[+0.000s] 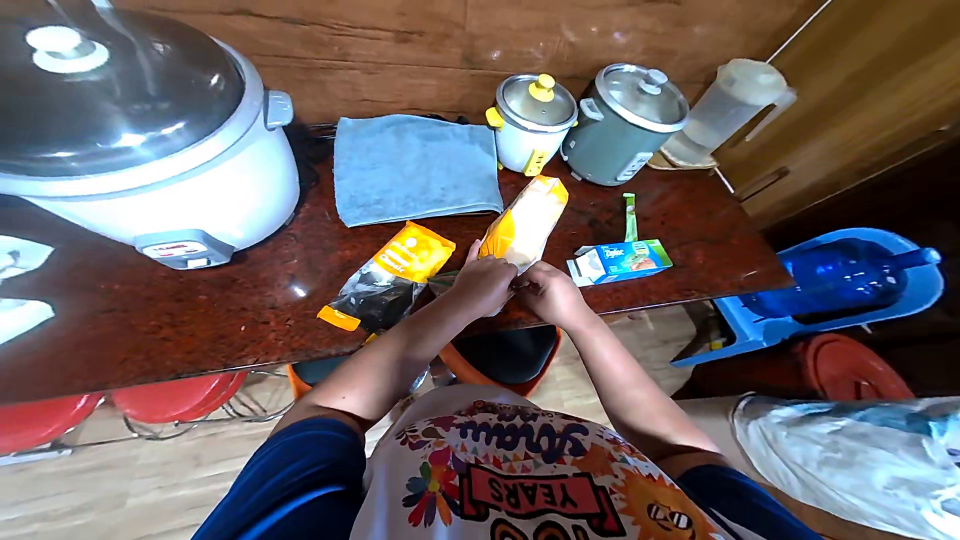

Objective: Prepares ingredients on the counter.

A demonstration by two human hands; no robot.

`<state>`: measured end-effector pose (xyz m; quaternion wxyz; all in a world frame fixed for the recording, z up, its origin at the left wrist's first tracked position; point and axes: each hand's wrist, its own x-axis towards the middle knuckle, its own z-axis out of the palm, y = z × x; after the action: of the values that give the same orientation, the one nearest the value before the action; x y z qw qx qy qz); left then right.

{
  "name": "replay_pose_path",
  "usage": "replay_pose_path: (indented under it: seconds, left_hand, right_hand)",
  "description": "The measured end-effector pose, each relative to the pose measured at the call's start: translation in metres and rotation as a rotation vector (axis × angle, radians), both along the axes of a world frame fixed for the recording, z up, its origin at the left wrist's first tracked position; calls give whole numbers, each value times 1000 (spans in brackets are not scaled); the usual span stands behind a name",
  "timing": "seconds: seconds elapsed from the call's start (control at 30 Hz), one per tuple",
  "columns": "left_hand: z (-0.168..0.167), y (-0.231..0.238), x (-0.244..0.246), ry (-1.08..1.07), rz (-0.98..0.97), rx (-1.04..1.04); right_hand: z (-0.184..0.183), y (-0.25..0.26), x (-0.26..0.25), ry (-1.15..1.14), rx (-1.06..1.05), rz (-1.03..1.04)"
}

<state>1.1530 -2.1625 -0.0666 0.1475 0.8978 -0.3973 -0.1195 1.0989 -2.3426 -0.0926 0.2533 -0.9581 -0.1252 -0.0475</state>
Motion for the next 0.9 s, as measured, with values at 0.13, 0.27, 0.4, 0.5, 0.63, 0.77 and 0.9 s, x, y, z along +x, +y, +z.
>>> replay_pose_path:
  seconds: [0.13, 0.27, 0.4, 0.5, 0.63, 0.77, 0.9]
  left_hand:
    - [-1, 0, -1, -13, -11, 18]
    - [-5, 0, -1, -22, -19, -13]
    - [-3, -3, -1, -3, -32, 42]
    - [-5, 2, 0, -8, -31, 39]
    - [-16, 26, 6, -30, -1, -15]
    - [-19, 53, 8, -21, 62, -2]
    - [-24, 76, 10, -30, 111, 29]
  right_hand:
    - [-1, 0, 0, -22, -16, 15]
    - [-1, 1, -2, -25, -34, 17]
    - [-3, -1, -4, -39, -50, 50]
    - [-5, -5, -3, -71, -72, 72]
    - [-2, -10, -3, -59, -94, 80]
    - [-3, -9, 0, -49, -100, 99]
    - [-1, -9, 6, -33, -107, 107]
